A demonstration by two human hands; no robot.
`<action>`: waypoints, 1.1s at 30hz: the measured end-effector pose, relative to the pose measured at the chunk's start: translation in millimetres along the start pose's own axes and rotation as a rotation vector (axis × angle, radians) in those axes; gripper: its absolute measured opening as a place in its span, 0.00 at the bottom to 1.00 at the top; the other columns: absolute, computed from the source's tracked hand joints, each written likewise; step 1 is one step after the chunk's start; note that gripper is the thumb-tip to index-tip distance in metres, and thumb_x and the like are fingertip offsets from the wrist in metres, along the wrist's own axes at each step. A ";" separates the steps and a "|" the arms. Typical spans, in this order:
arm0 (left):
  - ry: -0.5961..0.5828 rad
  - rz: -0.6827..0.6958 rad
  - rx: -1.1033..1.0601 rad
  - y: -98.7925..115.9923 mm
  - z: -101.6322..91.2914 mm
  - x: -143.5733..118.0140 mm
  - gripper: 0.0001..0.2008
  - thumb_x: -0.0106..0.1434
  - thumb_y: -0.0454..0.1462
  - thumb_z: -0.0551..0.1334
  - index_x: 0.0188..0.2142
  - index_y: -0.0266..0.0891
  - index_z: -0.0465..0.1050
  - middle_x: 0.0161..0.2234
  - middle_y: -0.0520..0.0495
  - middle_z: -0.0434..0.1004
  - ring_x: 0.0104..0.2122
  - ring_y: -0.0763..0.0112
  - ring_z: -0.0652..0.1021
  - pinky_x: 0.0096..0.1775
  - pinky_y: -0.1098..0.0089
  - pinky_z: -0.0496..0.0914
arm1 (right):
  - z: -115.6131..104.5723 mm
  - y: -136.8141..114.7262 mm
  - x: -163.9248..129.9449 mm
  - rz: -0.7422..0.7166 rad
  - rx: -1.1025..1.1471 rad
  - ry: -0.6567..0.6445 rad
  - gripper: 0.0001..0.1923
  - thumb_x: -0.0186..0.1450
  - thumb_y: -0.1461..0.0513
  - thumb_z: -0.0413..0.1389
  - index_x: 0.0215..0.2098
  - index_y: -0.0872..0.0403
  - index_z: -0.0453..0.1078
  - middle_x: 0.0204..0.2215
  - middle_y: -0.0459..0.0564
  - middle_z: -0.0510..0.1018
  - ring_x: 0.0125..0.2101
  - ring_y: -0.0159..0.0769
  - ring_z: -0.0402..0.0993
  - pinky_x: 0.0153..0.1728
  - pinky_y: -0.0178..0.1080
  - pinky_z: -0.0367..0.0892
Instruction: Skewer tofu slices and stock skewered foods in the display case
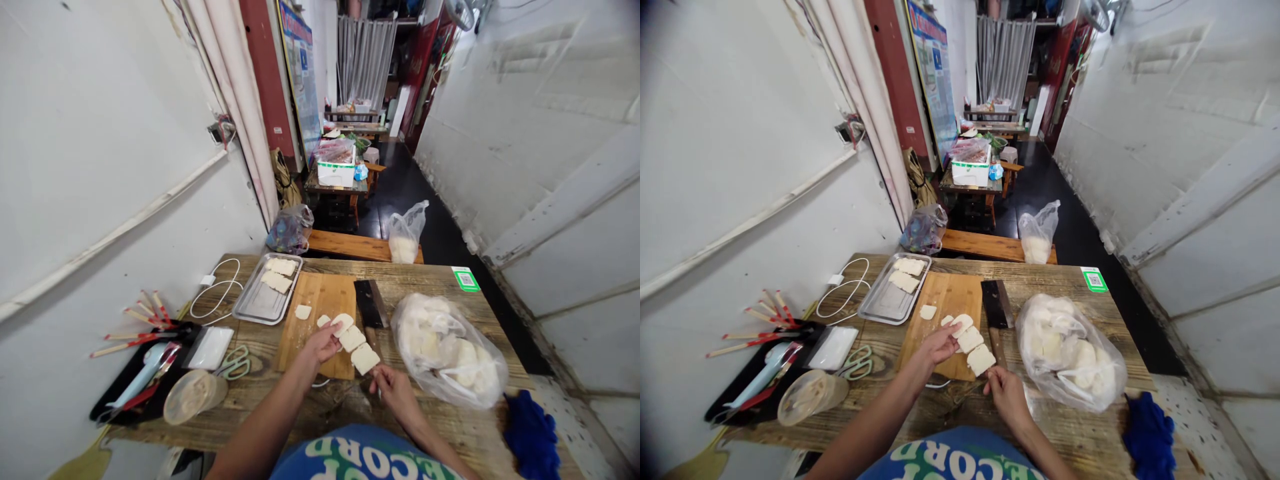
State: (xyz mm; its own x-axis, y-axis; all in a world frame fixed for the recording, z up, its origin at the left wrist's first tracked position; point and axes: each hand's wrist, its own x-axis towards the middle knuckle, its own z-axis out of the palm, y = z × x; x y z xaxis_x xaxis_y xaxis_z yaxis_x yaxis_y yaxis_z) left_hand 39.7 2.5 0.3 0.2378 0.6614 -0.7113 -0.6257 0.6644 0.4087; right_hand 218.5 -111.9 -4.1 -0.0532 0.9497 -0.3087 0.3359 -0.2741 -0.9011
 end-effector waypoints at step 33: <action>0.013 0.151 0.068 -39.5 39.5 -23.9 0.07 0.57 0.32 0.61 0.37 0.35 0.69 0.33 0.45 0.77 0.30 0.68 0.78 0.33 0.66 0.74 | 12.8 -0.6 1.1 -0.114 0.195 0.093 0.22 0.64 0.49 0.42 0.33 0.58 0.67 0.14 0.40 0.61 0.16 0.28 0.58 0.21 0.31 0.54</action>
State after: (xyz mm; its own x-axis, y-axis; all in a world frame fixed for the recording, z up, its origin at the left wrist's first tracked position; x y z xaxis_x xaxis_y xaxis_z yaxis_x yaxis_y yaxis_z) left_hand 88.2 -25.8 23.7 0.1344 0.7513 -0.6462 -0.6019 0.5799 0.5490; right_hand 206.2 -112.6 -7.8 0.0094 0.9836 -0.1804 0.1446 -0.1798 -0.9730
